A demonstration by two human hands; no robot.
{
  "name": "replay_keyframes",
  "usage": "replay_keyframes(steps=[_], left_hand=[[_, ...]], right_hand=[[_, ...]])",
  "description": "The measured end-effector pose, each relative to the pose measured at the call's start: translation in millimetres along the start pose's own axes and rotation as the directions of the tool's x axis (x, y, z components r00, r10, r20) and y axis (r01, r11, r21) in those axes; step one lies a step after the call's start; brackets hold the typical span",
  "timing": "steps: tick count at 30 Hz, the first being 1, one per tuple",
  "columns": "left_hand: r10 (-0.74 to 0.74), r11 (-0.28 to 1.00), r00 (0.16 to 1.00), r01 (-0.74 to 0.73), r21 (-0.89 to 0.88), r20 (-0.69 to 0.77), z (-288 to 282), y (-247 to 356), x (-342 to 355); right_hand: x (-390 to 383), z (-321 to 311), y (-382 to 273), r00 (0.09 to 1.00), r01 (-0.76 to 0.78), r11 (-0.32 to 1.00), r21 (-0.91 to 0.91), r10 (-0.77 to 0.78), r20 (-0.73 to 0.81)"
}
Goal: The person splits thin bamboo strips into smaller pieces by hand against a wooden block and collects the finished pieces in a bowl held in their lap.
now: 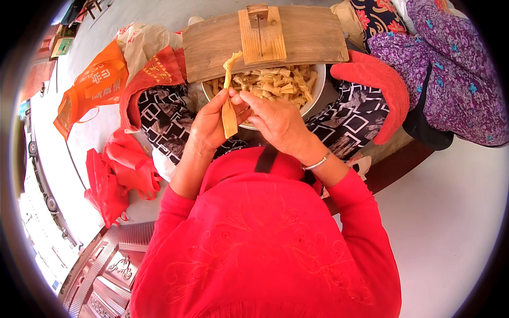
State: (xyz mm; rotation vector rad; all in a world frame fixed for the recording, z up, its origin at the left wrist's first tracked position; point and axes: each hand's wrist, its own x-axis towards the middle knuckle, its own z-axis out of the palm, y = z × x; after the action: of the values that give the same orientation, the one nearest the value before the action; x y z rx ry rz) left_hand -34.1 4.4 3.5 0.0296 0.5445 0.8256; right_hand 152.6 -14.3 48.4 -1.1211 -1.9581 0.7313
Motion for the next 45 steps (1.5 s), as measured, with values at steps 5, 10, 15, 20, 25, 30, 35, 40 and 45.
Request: replay_keyframes(steps=[5, 10, 15, 20, 25, 30, 35, 40, 45], left_hand=[[0.091, 0.986, 0.992, -0.103, -0.132, -0.092, -2.8, -16.5, 7.6], [0.059, 0.99, 0.996, -0.066, -0.124, -0.061, -14.5, -26.3, 12.6], [0.099, 0.987, 0.985, -0.115, -0.111, -0.139, -32.4, -37.8, 16.6], [0.195, 0.976, 0.98, -0.198, -0.093, -0.035, -31.6, -30.5, 8.6], [0.237, 0.96, 0.964, -0.252, -0.123, -0.121, -14.4, -34.1, 4.5], [0.222, 0.973, 0.975, -0.222, -0.06, -0.006, -12.8, -35.9, 2.4], [0.151, 0.988, 0.976, -0.142, -0.067, 0.159, -26.4, -39.8, 6.0], [0.128, 0.987, 0.976, -0.109, -0.115, 0.179, -21.4, -44.4, -0.3], [0.15, 0.986, 0.988, -0.147, 0.075, -0.034, -32.2, -38.2, 3.5]], right_hand=[[-7.7, 39.0, 5.5, 0.99, 0.137, 0.99, -0.042, -0.138, -0.027], [-6.8, 48.8, 7.9, 0.974, 0.222, 0.975, 0.023, -0.221, -0.043], [-10.2, 52.5, -1.6, 0.96, -0.273, 0.821, 0.501, 0.261, 0.096], [-16.2, 58.9, 6.4, 0.868, -0.373, 0.547, 0.75, 0.492, 0.073], [-21.2, 58.1, 22.5, 0.804, -0.374, 0.371, 0.85, 0.586, 0.098], [-26.6, 62.5, 25.7, 0.772, -0.278, 0.015, 0.96, 0.598, 0.214], [-26.8, 63.8, 17.1, 0.733, -0.229, -0.162, 0.96, 0.62, 0.28], [-36.5, 64.0, 26.7, 0.709, -0.238, -0.197, 0.951, 0.634, 0.309], [-38.8, 54.6, 22.5, 0.724, -0.195, -0.174, 0.965, 0.638, 0.261]])
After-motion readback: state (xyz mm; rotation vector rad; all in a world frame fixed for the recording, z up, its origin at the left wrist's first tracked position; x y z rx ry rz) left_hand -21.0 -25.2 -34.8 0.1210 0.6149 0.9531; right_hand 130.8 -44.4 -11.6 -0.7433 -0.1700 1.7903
